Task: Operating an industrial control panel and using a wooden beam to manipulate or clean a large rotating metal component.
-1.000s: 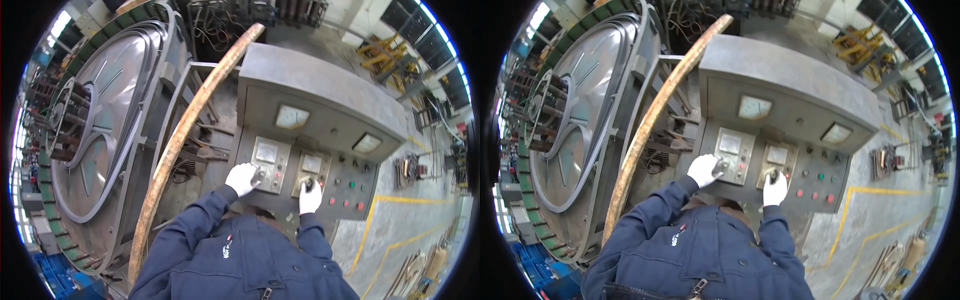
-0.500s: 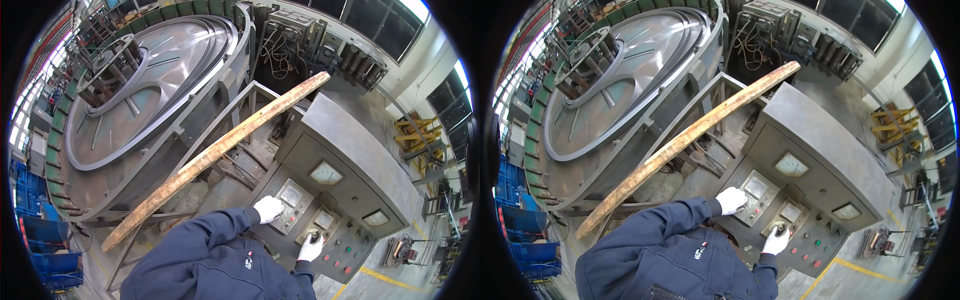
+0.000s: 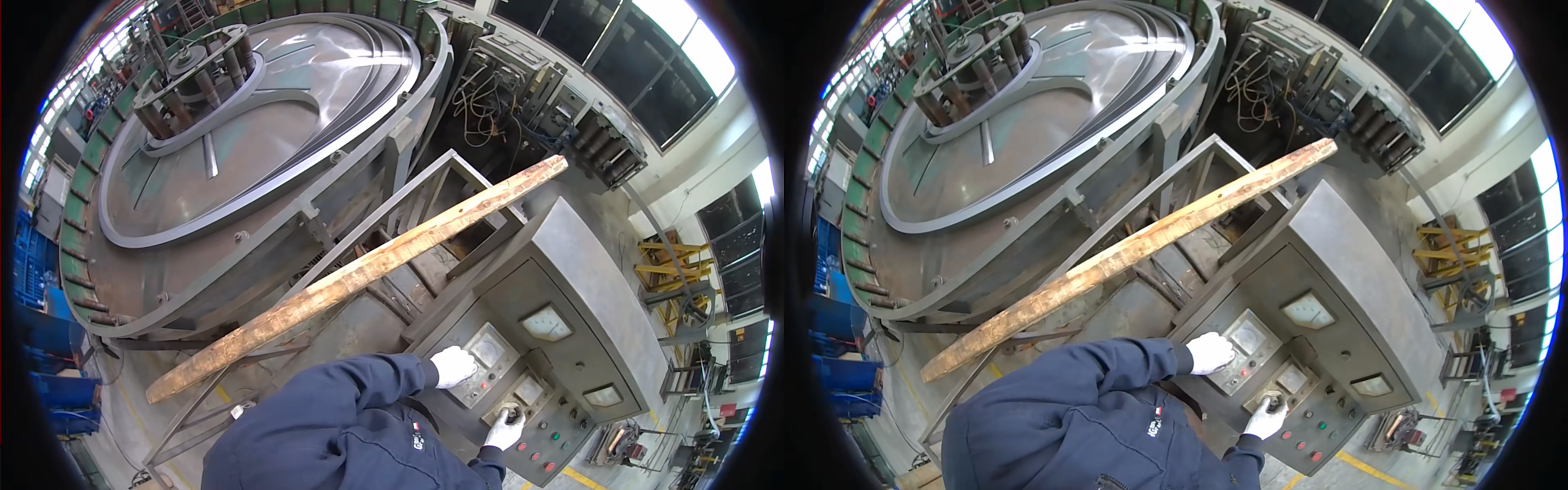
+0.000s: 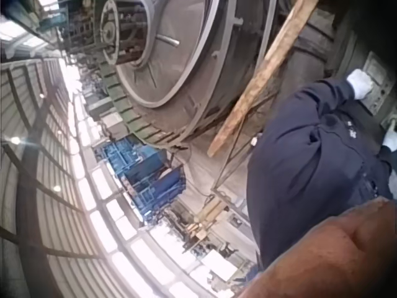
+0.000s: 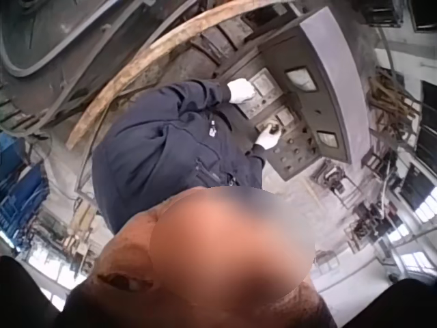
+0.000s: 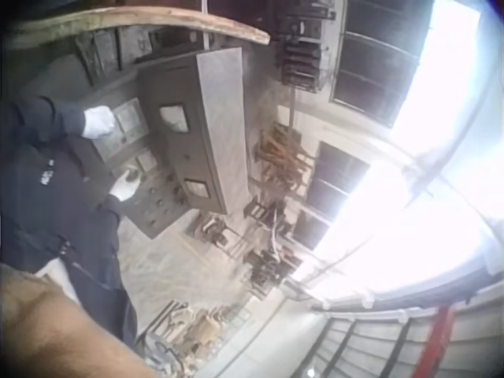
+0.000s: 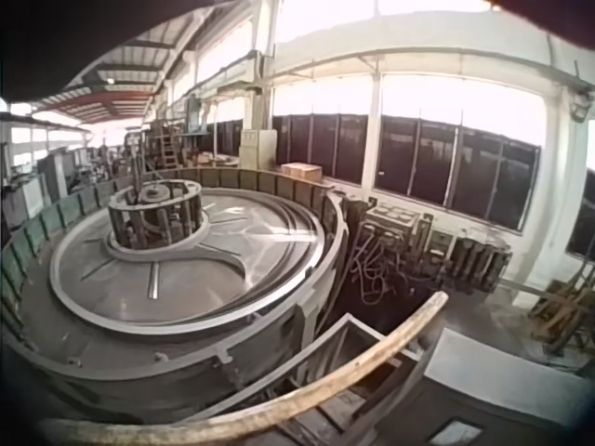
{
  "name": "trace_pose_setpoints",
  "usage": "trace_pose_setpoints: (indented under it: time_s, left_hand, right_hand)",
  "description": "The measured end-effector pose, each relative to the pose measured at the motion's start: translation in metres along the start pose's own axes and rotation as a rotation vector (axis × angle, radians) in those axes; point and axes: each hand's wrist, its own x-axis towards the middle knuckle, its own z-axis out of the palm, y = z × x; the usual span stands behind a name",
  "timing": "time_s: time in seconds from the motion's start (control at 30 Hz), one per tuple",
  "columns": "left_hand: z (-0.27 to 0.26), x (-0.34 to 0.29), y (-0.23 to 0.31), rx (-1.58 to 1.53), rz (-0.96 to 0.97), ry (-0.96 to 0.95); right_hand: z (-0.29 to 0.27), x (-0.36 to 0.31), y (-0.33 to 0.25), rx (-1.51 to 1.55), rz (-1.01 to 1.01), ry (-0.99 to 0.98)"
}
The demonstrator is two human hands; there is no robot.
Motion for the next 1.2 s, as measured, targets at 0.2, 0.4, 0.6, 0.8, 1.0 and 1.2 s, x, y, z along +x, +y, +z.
trace_pose_setpoints:
  time_s: [0.2,0.4,0.6,0.8,1.0,1.2]
  left_hand:
    - [0.005,0.001,0.0,0.006,-0.016,0.012]
    - [0.013,0.0,0.001,0.065,-0.031,0.011]
    - [0.008,0.002,0.008,0.077,-0.038,0.004]
    - [0.008,0.001,0.012,0.094,-0.059,0.025]
    - [0.009,0.002,0.013,0.103,-0.064,0.019]
    - [0.012,0.002,0.009,0.042,-0.064,0.039]
  right_hand:
    - [0.001,0.004,0.011,-0.057,-0.059,0.02]
    - [-0.003,0.002,0.005,-0.012,-0.04,-0.025]
    - [-0.008,0.004,0.01,-0.015,-0.074,-0.039]
    - [-0.018,0.004,0.0,-0.002,-0.044,-0.119]
    - [-0.017,0.006,0.007,0.017,-0.089,-0.101]
    - [-0.014,0.005,0.007,-0.027,-0.114,-0.079]
